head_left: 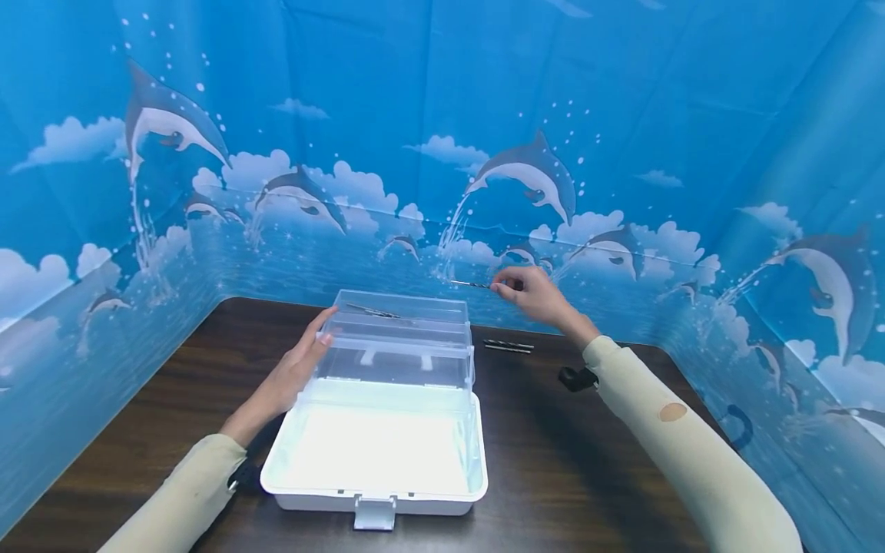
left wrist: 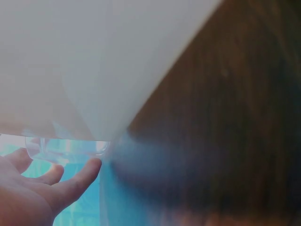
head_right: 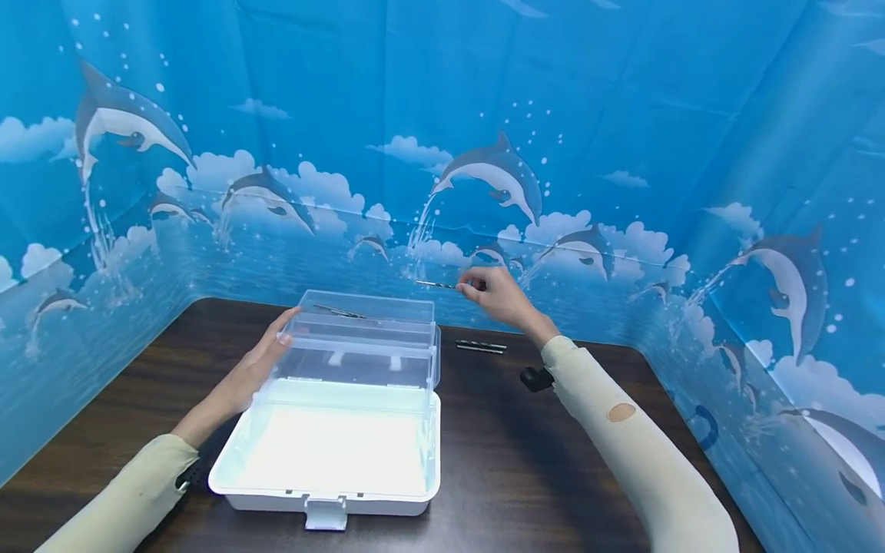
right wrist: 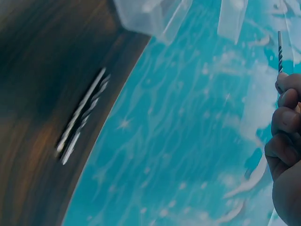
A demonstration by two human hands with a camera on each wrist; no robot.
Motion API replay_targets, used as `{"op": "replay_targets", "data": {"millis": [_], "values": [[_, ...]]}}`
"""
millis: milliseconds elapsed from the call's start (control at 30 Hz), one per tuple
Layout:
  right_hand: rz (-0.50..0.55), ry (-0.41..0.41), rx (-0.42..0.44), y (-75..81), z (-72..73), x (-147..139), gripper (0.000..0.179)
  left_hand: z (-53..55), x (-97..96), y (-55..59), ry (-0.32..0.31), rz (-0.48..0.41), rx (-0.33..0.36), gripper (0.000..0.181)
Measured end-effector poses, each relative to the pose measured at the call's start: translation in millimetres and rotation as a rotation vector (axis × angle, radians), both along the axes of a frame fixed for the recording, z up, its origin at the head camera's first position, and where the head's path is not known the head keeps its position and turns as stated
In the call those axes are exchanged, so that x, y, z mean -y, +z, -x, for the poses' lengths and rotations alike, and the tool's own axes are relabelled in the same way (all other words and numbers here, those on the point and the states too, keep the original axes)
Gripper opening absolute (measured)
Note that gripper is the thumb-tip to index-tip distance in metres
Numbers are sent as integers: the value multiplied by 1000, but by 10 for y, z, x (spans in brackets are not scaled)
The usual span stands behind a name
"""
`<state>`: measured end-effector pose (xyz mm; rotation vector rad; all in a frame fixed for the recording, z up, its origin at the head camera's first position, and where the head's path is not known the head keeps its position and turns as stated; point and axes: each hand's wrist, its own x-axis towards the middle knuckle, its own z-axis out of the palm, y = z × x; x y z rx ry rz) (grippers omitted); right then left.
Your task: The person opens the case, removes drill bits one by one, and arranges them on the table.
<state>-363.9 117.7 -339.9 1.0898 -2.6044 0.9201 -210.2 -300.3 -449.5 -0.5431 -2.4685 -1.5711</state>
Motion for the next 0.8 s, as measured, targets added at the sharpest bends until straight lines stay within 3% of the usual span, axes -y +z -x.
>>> {"op": "replay_targets", "data": {"millis": [200, 400, 800], "values": [[18, -85, 13, -151, 69, -328, 19, 10, -1, 5, -3, 4, -2, 57], [-1, -137, 89, -434, 146, -553, 20, 3, 2, 4, -5, -2, 1, 57], [-24, -171, 236, -1028, 330, -687, 19, -24, 4, 4, 7, -5, -2, 56]]}}
